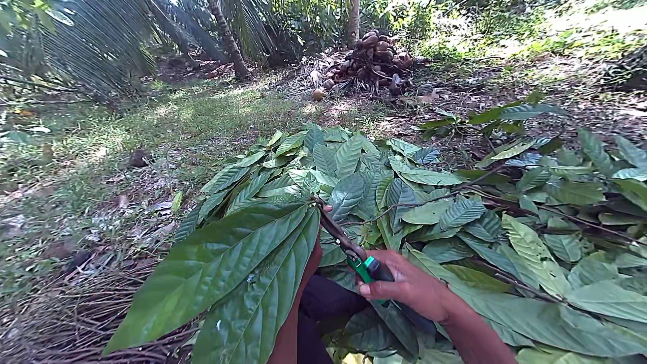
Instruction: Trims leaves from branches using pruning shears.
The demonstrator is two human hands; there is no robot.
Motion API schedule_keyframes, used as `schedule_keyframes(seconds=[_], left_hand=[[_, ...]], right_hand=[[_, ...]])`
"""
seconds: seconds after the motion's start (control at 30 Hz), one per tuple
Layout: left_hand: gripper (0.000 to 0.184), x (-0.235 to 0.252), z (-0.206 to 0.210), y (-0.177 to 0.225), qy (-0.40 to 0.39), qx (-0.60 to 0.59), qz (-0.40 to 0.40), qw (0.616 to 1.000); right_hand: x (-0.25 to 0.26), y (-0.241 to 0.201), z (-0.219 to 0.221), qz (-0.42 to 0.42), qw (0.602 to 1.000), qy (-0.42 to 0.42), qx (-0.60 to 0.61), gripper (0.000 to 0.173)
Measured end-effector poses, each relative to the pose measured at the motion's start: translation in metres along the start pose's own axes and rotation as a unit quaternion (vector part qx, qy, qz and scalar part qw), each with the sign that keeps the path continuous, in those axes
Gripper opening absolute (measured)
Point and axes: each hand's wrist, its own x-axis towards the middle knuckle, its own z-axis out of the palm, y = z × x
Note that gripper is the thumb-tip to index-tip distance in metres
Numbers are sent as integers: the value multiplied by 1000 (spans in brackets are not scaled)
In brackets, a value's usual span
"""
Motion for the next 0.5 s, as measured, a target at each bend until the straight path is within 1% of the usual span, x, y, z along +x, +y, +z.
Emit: schedule_keyframes(seconds=[0.33,0.5], left_hand=[[27,-2,2,-1,4,-13,14,1000],[25,-2,3,0,4,-19,18,1000]], right_hand=[[0,3,5,-2,999,-3,36,27],[0,5,9,-7,1000,26,14,24]])
